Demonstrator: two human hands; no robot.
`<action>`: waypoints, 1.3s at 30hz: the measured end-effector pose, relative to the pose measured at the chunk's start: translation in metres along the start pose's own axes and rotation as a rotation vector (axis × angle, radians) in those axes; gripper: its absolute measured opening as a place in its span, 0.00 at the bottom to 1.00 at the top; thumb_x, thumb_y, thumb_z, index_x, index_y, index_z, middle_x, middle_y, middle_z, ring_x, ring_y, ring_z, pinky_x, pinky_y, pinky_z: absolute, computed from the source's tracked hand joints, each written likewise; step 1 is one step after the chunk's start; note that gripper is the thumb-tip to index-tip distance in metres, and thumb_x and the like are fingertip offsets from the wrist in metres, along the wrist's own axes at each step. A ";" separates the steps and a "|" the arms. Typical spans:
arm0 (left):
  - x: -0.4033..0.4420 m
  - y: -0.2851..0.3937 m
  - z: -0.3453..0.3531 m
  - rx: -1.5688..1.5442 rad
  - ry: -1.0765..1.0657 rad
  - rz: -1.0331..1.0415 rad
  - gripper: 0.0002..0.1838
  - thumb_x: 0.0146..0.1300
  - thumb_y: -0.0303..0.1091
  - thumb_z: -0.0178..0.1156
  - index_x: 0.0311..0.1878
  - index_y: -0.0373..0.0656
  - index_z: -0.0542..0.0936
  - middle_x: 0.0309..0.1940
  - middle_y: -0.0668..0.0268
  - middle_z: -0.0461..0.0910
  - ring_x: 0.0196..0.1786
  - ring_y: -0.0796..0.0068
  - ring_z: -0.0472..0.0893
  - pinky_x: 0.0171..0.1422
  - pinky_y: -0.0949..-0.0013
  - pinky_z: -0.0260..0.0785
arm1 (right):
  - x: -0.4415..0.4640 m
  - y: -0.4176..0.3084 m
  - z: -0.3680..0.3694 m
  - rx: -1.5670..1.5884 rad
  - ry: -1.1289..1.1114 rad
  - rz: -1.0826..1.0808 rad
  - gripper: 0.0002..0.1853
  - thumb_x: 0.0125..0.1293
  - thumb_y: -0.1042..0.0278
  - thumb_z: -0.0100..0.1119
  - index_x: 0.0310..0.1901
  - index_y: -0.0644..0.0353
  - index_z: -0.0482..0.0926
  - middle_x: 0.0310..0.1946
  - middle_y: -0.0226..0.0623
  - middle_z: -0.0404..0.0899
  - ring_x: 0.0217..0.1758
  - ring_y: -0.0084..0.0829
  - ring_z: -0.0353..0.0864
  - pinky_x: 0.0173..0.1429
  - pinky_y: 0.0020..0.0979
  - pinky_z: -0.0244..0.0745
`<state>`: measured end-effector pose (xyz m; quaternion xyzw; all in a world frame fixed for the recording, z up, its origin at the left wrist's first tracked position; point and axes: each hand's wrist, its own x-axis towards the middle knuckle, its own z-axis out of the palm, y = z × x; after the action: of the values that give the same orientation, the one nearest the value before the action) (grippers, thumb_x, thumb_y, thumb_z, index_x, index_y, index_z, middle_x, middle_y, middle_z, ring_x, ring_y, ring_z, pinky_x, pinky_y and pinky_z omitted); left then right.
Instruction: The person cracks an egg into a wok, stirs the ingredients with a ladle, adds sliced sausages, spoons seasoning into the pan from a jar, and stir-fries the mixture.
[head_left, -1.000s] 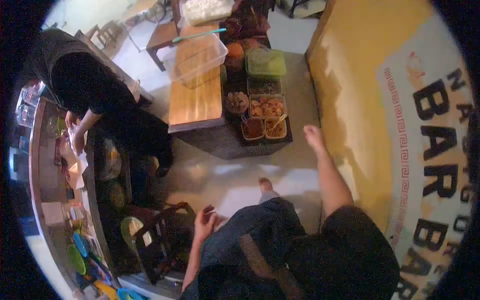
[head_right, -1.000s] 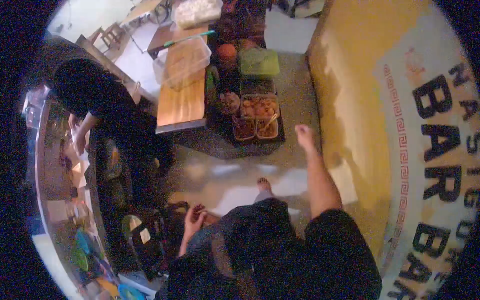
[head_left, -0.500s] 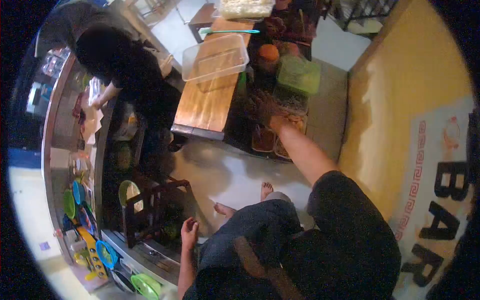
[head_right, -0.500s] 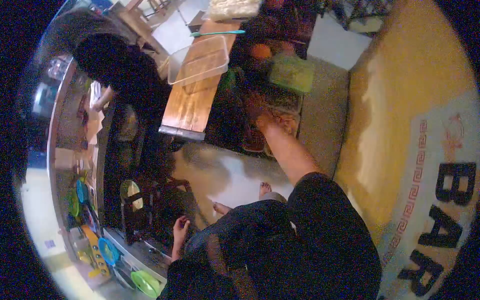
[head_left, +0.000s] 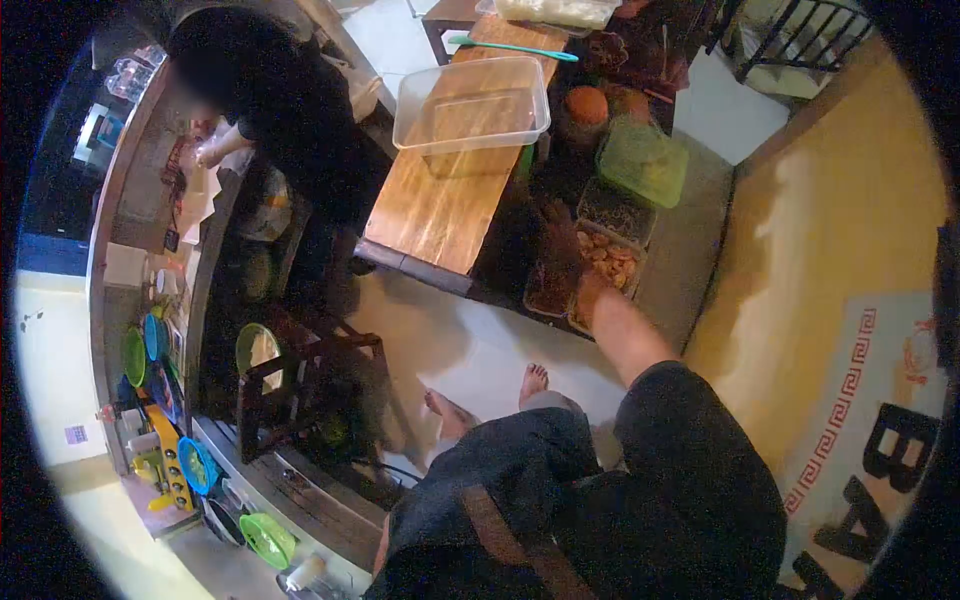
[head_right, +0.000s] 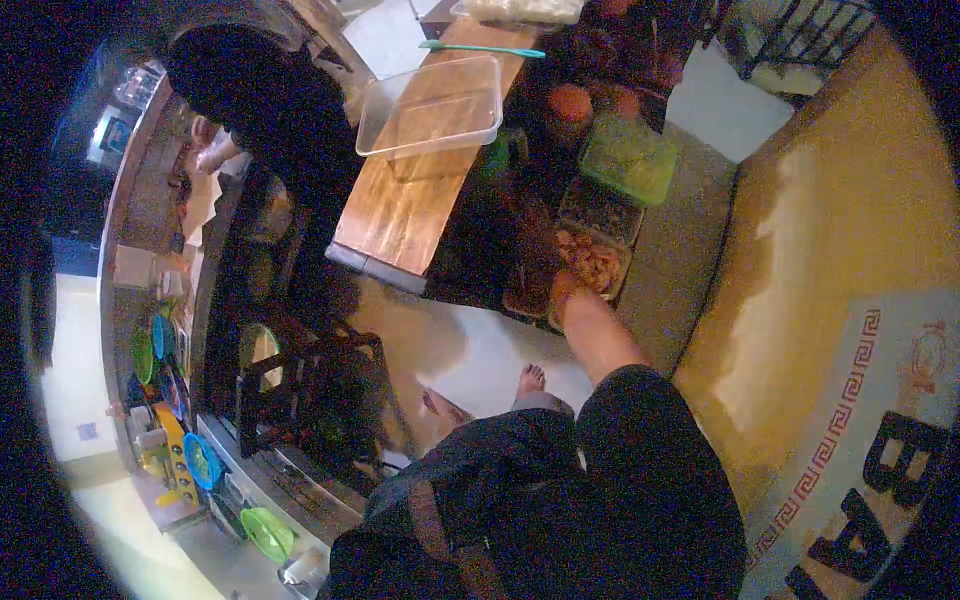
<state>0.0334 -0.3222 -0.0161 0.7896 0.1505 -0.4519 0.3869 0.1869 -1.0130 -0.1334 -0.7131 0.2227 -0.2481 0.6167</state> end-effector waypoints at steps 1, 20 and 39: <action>0.000 0.002 -0.001 -0.017 0.001 -0.009 0.20 0.59 0.30 0.63 0.52 0.31 0.73 0.44 0.57 0.78 0.47 0.69 0.77 0.55 0.68 0.69 | -0.005 -0.023 0.004 0.122 0.013 0.088 0.22 0.68 0.65 0.46 0.62 0.59 0.64 0.61 0.43 0.68 0.62 0.40 0.67 0.68 0.35 0.61; 0.016 0.246 0.070 0.203 -0.186 0.326 0.20 0.62 0.32 0.59 0.56 0.35 0.71 0.51 0.56 0.77 0.53 0.69 0.77 0.56 0.67 0.70 | -0.005 -0.007 0.019 -0.674 0.107 0.070 0.21 0.66 0.70 0.42 0.60 0.53 0.71 0.65 0.43 0.62 0.67 0.47 0.60 0.72 0.39 0.54; 0.242 0.492 0.360 0.307 0.441 0.832 0.19 0.64 0.35 0.52 0.57 0.37 0.69 0.55 0.51 0.70 0.60 0.56 0.68 0.62 0.59 0.62 | 0.003 -0.073 0.005 -0.595 0.156 -0.052 0.21 0.64 0.55 0.52 0.56 0.54 0.74 0.51 0.51 0.74 0.54 0.51 0.73 0.58 0.42 0.68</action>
<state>0.2399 -0.9411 -0.0887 0.9074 -0.1676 -0.0984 0.3727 0.1929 -1.0010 -0.0615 -0.8467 0.3140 -0.2417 0.3551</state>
